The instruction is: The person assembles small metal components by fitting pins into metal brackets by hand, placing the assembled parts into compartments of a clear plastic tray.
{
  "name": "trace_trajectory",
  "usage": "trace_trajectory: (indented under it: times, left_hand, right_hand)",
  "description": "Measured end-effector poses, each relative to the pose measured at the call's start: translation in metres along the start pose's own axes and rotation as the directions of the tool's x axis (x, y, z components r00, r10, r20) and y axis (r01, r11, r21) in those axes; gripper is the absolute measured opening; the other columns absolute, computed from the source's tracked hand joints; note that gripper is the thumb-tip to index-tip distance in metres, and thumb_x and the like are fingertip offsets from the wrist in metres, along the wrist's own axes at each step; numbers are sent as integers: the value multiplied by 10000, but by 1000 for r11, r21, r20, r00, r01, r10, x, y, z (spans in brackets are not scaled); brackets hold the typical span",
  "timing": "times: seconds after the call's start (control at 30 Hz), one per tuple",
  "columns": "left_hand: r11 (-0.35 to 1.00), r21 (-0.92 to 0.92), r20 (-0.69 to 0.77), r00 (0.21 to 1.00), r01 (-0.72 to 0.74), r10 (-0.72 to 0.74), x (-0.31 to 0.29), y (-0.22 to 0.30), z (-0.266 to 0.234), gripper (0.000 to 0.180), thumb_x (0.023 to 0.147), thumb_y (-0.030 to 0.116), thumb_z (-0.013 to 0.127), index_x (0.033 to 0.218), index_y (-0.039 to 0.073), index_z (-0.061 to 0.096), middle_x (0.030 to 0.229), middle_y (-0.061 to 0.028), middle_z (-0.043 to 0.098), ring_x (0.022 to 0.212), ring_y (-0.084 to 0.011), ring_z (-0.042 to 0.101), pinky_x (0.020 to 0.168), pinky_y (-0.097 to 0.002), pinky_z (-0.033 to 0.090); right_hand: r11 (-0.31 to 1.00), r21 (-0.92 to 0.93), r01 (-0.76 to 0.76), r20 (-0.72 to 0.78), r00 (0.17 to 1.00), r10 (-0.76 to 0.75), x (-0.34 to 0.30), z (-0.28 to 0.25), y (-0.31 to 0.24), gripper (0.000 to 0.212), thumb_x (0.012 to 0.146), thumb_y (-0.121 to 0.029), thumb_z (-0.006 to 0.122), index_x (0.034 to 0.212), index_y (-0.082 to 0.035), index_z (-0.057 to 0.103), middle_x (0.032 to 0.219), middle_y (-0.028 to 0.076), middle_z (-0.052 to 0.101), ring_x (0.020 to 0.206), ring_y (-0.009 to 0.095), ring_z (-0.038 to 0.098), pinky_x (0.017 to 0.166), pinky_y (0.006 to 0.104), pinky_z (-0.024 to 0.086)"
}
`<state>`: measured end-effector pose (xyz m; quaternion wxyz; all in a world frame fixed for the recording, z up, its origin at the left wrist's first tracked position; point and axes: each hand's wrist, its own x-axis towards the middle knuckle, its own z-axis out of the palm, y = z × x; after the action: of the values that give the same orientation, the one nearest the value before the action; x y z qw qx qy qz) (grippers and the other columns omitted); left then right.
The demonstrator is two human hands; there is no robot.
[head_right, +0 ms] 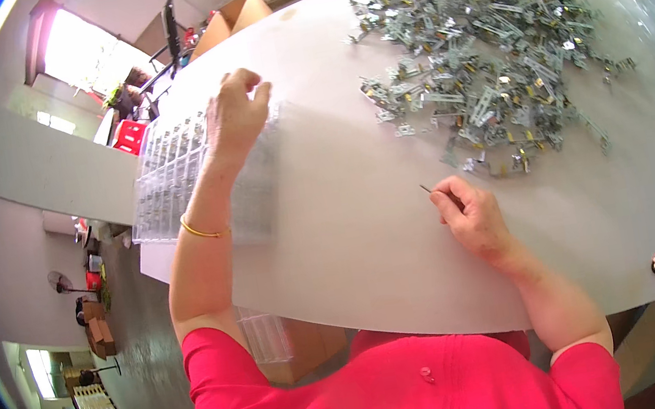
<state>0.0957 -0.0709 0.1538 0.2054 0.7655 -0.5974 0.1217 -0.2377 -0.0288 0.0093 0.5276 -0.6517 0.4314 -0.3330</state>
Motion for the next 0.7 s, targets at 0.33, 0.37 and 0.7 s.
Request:
trace_trajectory:
  times: [0.33, 0.37, 0.7]
  left_hand:
    - [919, -329, 192, 937, -217, 290, -42, 73, 117, 216, 815, 124, 653, 987, -7, 649, 1011, -204, 634, 993, -390, 604, 878, -445, 486]
    - [916, -334, 199, 934, -222, 298, -45, 74, 125, 216, 815, 124, 653, 987, -7, 649, 1011, -204, 634, 993, -390, 604, 878, -445, 486]
    - [926, -305, 190, 938, -223, 289, -52, 77, 138, 169, 860, 92, 617, 1008, 18, 582, 1016, -191, 628, 996, -387, 604, 851, -469, 484]
  right_hand:
    - [995, 95, 42, 54, 997, -47, -2, 1, 6, 157, 976, -183, 626, 952, -28, 645, 650, 7, 599, 592, 64, 540, 549, 256, 426]
    - [995, 89, 49, 59, 997, -54, -2, 2, 6, 159, 973, -183, 630, 951, -26, 647, 650, 17, 609, 590, 70, 552, 549, 261, 434]
    - [999, 7, 50, 46, 998, -50, 0, -1, -1, 146, 960, -178, 642, 946, -32, 648, 647, 59, 633, 583, 107, 596, 551, 284, 459]
